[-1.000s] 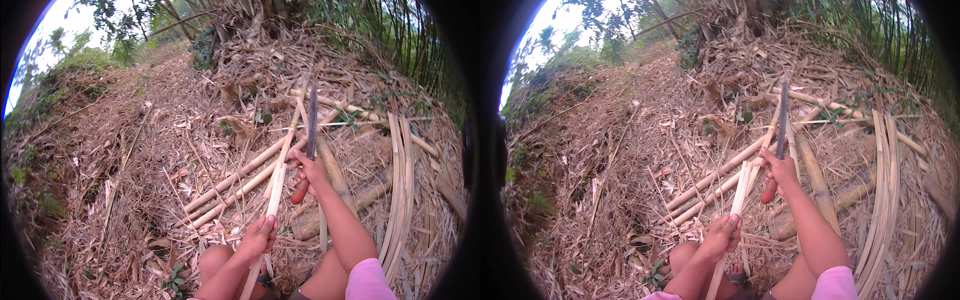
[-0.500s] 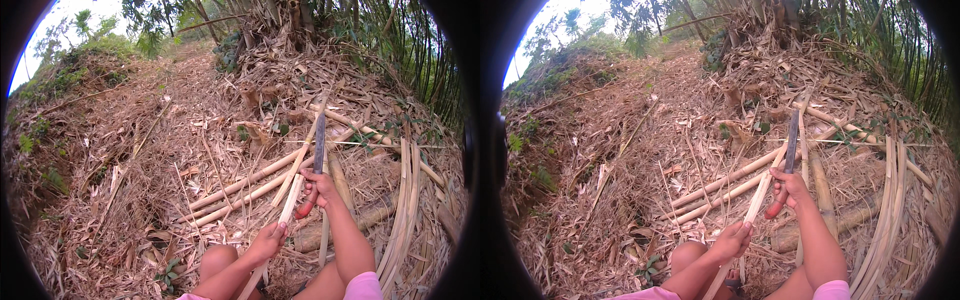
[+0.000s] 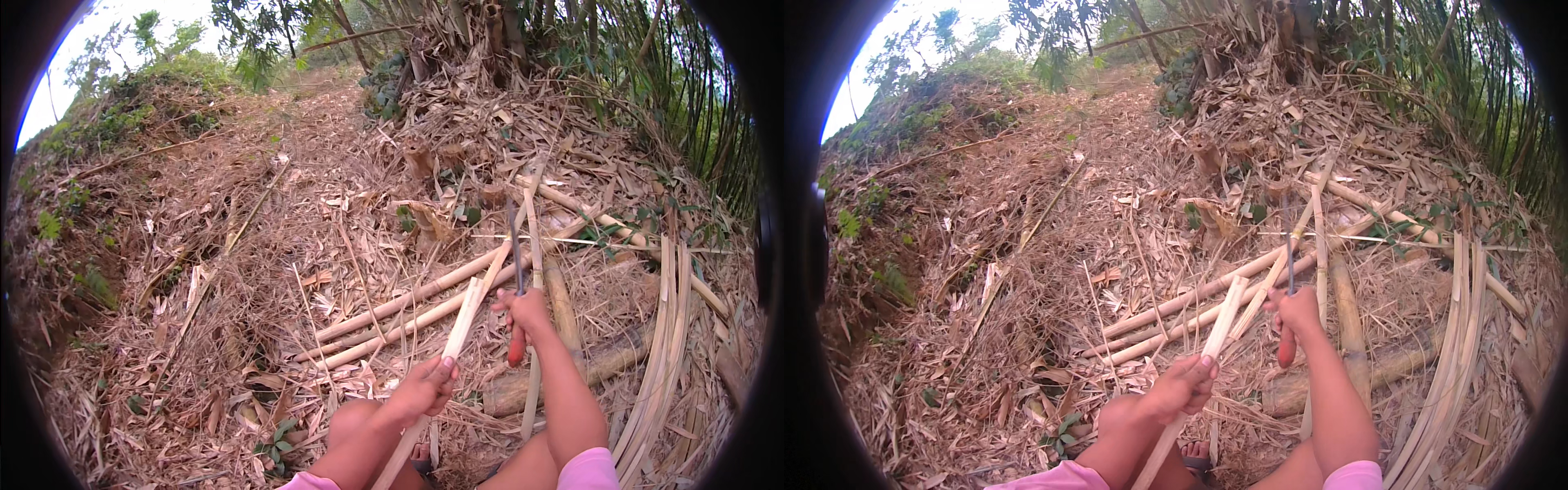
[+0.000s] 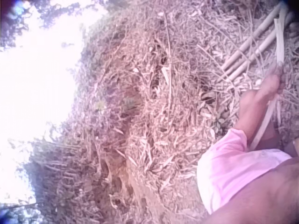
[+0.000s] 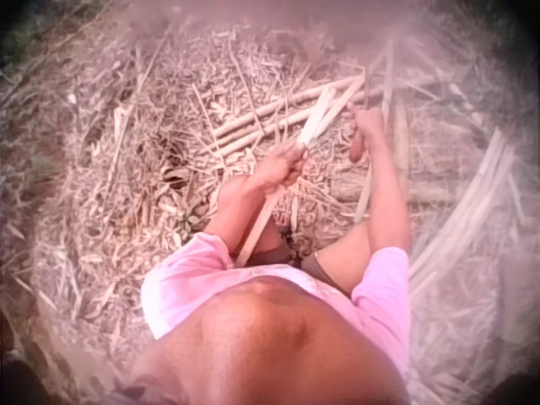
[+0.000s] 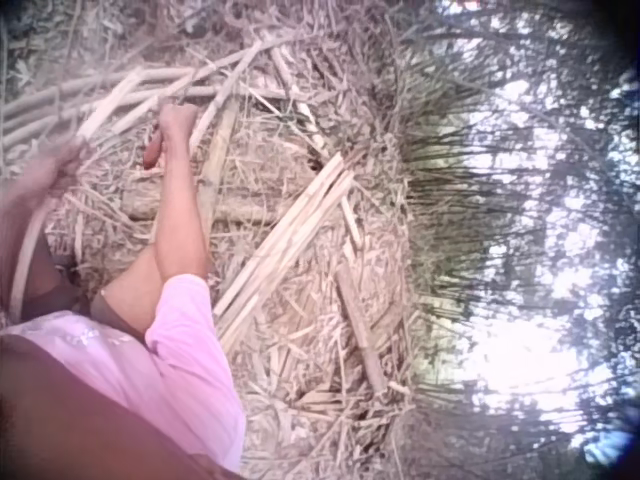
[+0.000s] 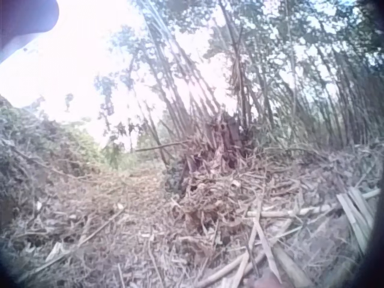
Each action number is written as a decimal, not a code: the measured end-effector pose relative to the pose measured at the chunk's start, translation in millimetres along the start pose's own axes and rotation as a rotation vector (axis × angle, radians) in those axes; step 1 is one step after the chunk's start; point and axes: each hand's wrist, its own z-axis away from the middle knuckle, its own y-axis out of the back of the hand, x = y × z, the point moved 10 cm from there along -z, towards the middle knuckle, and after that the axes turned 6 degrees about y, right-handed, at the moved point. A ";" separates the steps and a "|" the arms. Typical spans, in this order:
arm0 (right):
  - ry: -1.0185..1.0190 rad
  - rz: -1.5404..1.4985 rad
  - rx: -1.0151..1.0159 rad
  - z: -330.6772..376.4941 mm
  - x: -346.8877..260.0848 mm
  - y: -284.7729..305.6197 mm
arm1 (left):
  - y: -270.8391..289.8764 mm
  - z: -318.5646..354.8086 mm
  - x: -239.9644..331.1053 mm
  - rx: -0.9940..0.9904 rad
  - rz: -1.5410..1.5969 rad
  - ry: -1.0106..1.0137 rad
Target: The person peels and strips long pieces of bamboo using a machete while sitting outdoors on the ground, handling various segments and removing layers.
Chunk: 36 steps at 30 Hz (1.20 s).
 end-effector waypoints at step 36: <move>-0.193 0.977 -0.402 113.6 238.3 -120.6 | 64.6 399.8 399.1 0.625 0.023 -1.690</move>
